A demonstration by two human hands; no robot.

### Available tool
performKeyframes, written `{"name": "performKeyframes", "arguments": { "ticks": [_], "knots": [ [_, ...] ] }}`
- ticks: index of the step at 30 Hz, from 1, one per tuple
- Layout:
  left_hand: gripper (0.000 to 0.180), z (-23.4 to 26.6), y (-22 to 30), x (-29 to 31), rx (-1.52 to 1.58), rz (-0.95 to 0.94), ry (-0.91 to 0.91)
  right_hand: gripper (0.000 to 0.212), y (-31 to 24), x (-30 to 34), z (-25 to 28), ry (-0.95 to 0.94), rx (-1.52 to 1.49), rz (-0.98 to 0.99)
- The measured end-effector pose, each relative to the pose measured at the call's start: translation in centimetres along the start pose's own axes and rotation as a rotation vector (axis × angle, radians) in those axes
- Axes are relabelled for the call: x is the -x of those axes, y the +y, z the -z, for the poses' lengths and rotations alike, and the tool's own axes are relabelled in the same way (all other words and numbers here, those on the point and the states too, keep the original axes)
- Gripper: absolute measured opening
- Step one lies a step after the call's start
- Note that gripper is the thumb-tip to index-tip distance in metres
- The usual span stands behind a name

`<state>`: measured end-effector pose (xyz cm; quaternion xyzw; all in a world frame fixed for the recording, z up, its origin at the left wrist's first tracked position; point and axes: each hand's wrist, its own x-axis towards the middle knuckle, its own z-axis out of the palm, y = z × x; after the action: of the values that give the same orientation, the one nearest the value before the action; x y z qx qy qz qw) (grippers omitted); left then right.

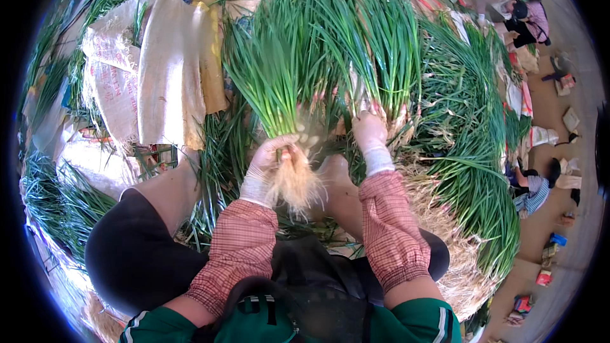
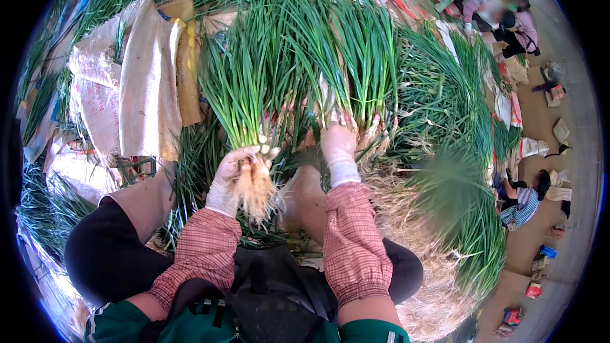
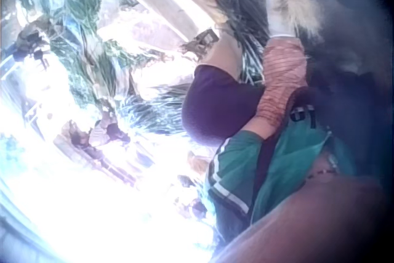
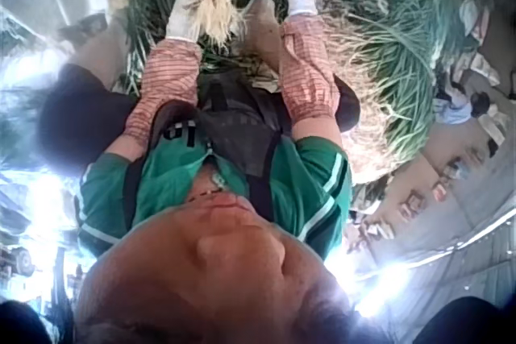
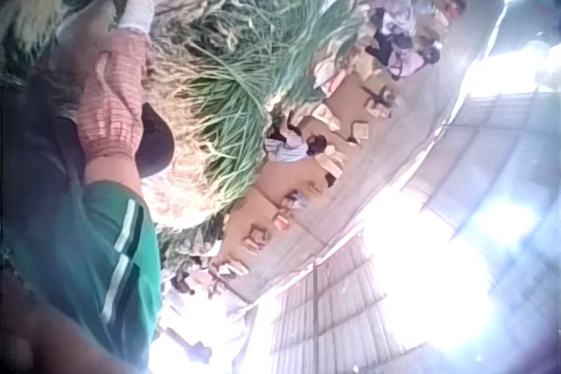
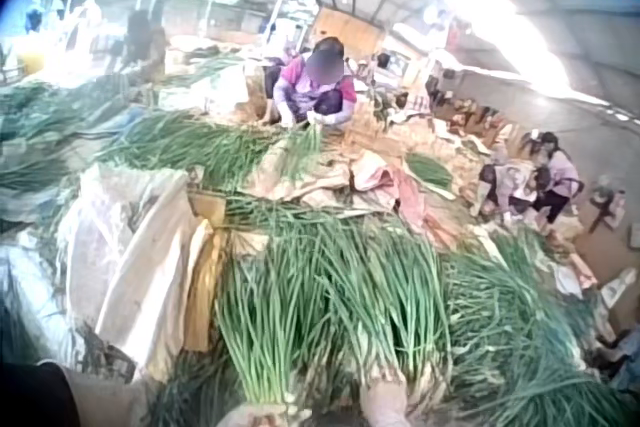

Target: The person sorts bundles of green onions by hand while sitting on the floor, picking individual stalks and grouping them together.

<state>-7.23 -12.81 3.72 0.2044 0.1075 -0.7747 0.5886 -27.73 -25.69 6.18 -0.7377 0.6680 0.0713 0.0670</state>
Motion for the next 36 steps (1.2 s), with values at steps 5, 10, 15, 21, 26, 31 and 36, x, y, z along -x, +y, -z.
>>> {"name": "performKeyframes", "arguments": {
  "ticks": [5,10,15,21,26,31,36],
  "knots": [
    [0.021,0.0,2.2,0.9,-0.271,-0.012,-0.041,0.033,-7.1,8.7,2.2,-0.224,-0.572,0.179],
    [0.032,2.2,0.7,-0.1,-0.228,-0.032,0.003,0.035,-8.6,5.2,-0.7,-0.422,-1.334,-0.163],
    [0.038,2.9,0.9,0.2,-0.251,-0.09,-0.015,0.024,-10.7,5.2,-3.4,-0.314,-1.743,-0.267],
    [0.029,-0.2,0.5,2.2,-0.058,0.006,-0.009,0.013,-7.5,4.9,-8.2,-0.145,-1.911,-0.312],
    [0.024,0.2,1.3,2.5,0.336,-0.038,-0.264,0.038,-9.2,5.2,-3.4,0.041,-1.143,-0.067],
    [0.022,1.2,2.4,2.3,0.369,-0.059,-0.374,0.056,-13.6,4.8,0.5,0.161,-0.612,0.268],
    [0.022,1.2,2.7,1.9,0.369,-0.1,-0.378,0.026,-13.2,3.8,-0.9,0.261,-0.438,0.555]
  ]
}}
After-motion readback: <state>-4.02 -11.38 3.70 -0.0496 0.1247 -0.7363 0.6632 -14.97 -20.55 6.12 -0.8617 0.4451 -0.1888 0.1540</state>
